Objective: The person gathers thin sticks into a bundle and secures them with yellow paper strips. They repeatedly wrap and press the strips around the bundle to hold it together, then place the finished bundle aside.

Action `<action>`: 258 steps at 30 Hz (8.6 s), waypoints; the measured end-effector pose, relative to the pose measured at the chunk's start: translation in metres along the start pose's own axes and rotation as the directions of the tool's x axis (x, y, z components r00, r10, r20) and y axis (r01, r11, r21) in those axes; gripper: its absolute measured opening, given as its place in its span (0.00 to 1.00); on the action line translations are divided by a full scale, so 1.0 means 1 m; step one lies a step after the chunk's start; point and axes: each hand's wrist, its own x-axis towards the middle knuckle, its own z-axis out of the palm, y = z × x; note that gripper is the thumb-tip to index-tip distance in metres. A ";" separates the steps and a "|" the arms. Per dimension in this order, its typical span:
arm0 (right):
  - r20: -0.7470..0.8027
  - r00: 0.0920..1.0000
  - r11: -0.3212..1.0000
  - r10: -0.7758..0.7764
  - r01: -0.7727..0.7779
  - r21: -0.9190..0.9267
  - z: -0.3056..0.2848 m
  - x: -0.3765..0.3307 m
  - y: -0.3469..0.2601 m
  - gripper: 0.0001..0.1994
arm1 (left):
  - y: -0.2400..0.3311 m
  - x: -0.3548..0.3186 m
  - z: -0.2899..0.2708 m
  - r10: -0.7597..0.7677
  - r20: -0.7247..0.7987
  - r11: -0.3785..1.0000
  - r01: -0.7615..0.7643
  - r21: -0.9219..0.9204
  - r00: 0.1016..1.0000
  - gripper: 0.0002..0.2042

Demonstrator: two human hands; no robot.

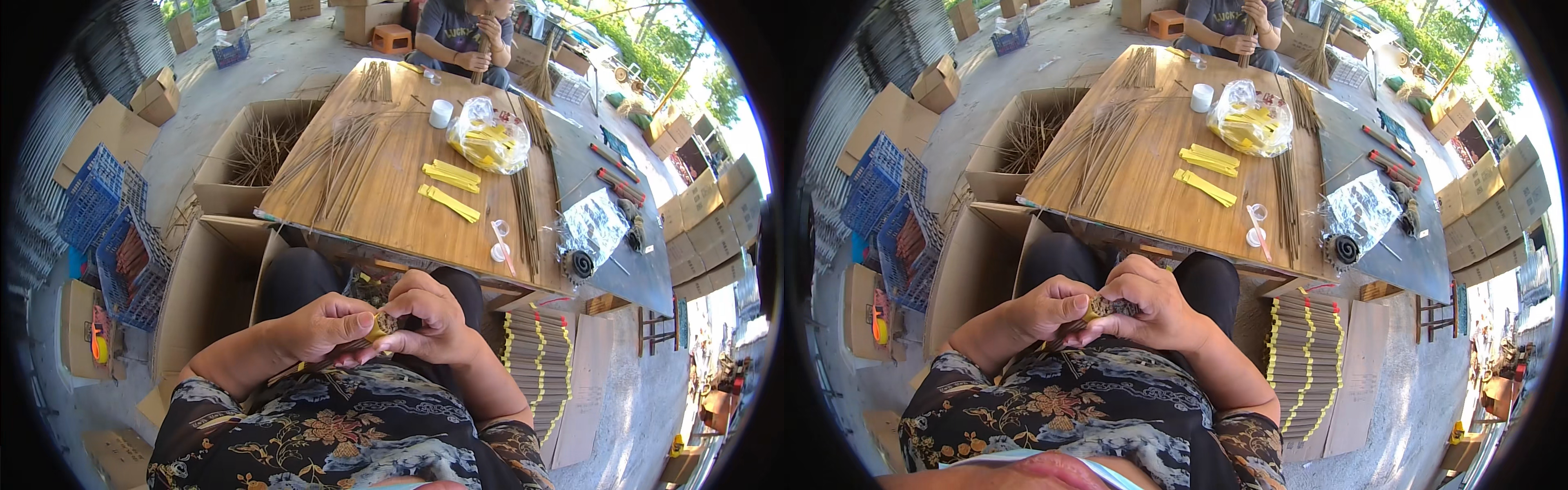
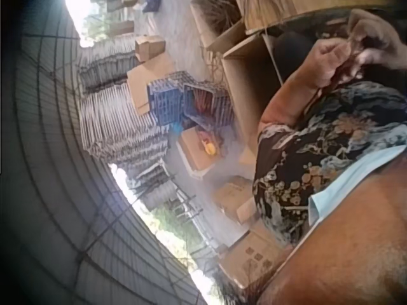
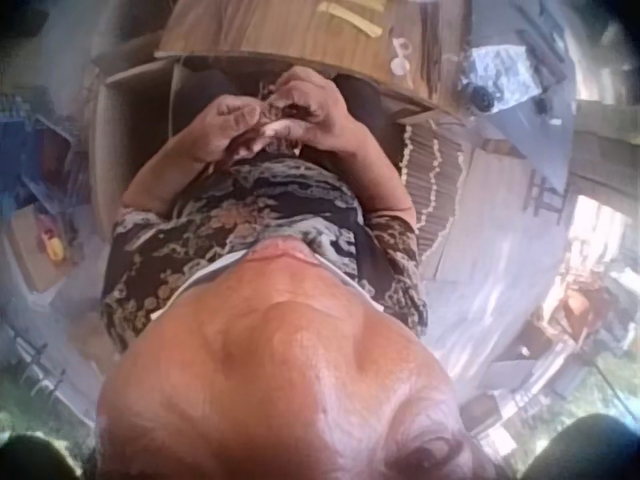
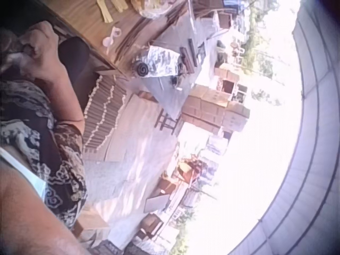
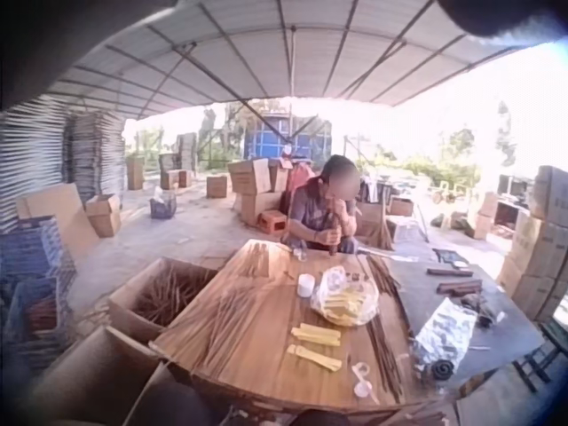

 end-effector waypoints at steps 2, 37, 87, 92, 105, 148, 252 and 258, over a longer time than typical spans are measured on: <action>0.012 1.000 1.000 0.019 -0.019 -0.001 -0.005 -0.003 0.005 0.17 | -0.001 0.005 0.002 0.002 -0.015 0.998 -0.003 -0.056 1.000 0.17; -0.727 0.389 0.079 0.565 -0.903 -0.422 -0.125 -0.142 0.125 0.18 | 0.041 0.112 0.006 0.537 -0.220 0.839 -0.488 0.239 0.814 0.12; -0.653 0.176 0.666 0.737 -0.353 0.657 -0.131 -0.133 0.050 0.06 | 0.018 0.132 -0.023 0.530 -0.149 0.845 -0.535 0.011 0.835 0.14; -0.507 0.410 0.606 0.758 -0.156 0.780 -0.091 -0.076 0.021 0.05 | 0.019 0.123 -0.017 0.539 -0.121 0.833 -0.549 -0.067 0.833 0.15; -0.283 0.605 0.495 0.744 -0.216 0.841 -0.040 -0.020 0.009 0.05 | 0.024 0.091 -0.011 0.560 -0.074 0.822 -0.565 -0.071 0.825 0.18; -0.310 0.652 0.536 0.692 -0.176 0.826 -0.034 -0.011 0.003 0.05 | 0.022 0.091 -0.014 0.608 -0.062 0.787 -0.611 -0.081 0.792 0.16; -0.064 0.975 0.870 0.211 -0.157 0.466 -0.057 0.022 0.020 0.18 | 0.018 0.085 -0.004 0.484 0.143 0.875 -0.475 -0.094 0.863 0.18; 0.017 0.969 0.676 0.248 -0.185 0.713 -0.027 0.009 0.043 0.38 | 0.041 0.089 -0.011 0.656 0.092 0.753 -0.658 -0.014 0.749 0.18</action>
